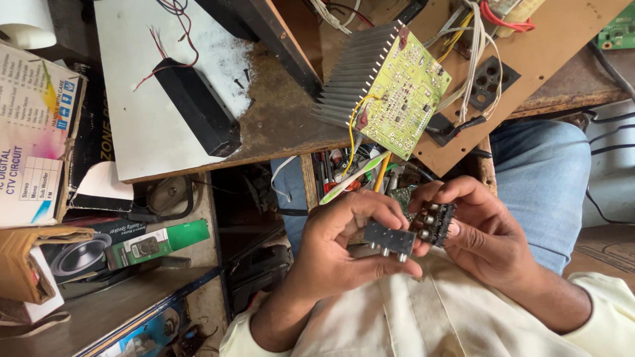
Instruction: The person uses a screwdriver to adjust components on a circuit board with a heatsink, then handles a small black plastic part with metal pins. They place the part on the board and later wipe a multi-pin connector with a white cloth before positioning it near the board.
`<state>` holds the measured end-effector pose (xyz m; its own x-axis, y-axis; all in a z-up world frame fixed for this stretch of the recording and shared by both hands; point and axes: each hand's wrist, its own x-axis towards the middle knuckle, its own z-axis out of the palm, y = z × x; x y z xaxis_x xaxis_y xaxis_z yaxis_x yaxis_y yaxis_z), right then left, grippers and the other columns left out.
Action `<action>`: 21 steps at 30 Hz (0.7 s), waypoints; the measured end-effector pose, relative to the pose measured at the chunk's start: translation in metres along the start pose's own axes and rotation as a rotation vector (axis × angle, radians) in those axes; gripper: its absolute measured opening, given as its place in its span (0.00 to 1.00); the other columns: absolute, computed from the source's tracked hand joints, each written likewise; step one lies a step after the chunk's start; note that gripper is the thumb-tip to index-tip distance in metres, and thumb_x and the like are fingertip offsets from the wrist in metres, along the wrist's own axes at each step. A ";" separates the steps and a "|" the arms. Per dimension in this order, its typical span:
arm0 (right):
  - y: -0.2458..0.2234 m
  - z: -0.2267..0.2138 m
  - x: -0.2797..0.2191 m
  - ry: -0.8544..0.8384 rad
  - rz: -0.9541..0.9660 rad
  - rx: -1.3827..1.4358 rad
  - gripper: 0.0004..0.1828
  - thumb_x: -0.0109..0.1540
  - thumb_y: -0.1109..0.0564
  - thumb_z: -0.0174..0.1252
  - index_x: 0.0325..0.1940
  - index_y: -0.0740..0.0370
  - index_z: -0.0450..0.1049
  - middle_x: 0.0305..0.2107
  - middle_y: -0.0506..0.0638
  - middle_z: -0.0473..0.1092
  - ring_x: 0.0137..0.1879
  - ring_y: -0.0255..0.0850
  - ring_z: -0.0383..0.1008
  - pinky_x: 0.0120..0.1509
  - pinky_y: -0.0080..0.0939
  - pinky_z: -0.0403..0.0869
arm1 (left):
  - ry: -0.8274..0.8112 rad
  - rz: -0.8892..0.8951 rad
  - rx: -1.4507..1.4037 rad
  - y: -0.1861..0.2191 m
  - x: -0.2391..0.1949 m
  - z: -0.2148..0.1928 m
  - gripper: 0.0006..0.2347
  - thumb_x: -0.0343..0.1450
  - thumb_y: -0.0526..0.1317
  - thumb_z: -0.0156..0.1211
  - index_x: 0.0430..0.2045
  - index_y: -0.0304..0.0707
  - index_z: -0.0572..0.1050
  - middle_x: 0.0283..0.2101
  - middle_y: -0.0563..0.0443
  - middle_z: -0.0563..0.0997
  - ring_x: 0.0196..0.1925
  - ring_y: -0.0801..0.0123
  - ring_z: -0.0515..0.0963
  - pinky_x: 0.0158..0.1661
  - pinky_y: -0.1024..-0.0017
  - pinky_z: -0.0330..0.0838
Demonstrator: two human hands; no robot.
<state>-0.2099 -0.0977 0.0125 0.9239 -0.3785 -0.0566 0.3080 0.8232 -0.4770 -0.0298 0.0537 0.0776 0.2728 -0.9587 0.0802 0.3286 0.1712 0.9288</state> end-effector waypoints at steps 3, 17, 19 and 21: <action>0.003 0.003 0.001 -0.015 -0.116 -0.093 0.17 0.68 0.69 0.58 0.60 0.64 0.66 0.57 0.65 0.64 0.63 0.50 0.71 0.63 0.52 0.76 | 0.033 0.053 0.184 -0.001 0.001 -0.001 0.22 0.67 0.28 0.77 0.52 0.31 0.73 0.52 0.43 0.77 0.54 0.70 0.81 0.57 0.74 0.78; 0.003 0.006 0.002 -0.017 -0.187 -0.129 0.15 0.66 0.71 0.59 0.51 0.61 0.65 0.60 0.61 0.60 0.67 0.61 0.72 0.70 0.64 0.74 | 0.069 0.077 0.450 0.016 0.007 0.002 0.28 0.72 0.31 0.66 0.70 0.28 0.66 0.61 0.39 0.67 0.59 0.64 0.73 0.61 0.71 0.74; 0.001 0.008 0.003 -0.010 -0.174 -0.137 0.16 0.66 0.71 0.61 0.51 0.60 0.65 0.60 0.61 0.61 0.67 0.63 0.71 0.71 0.65 0.73 | 0.064 0.048 0.334 0.017 0.007 0.002 0.30 0.73 0.30 0.61 0.73 0.26 0.61 0.62 0.38 0.67 0.60 0.63 0.73 0.63 0.69 0.72; 0.001 0.008 0.003 -0.015 -0.178 -0.142 0.16 0.66 0.71 0.61 0.54 0.61 0.65 0.60 0.62 0.63 0.66 0.60 0.71 0.72 0.63 0.73 | 0.052 0.006 0.119 0.018 0.008 0.002 0.31 0.73 0.31 0.58 0.74 0.27 0.55 0.64 0.39 0.68 0.60 0.65 0.75 0.65 0.70 0.72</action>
<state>-0.2048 -0.0950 0.0185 0.8613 -0.5054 0.0526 0.4327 0.6753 -0.5973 -0.0236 0.0489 0.0953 0.3221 -0.9441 0.0694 0.2181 0.1454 0.9650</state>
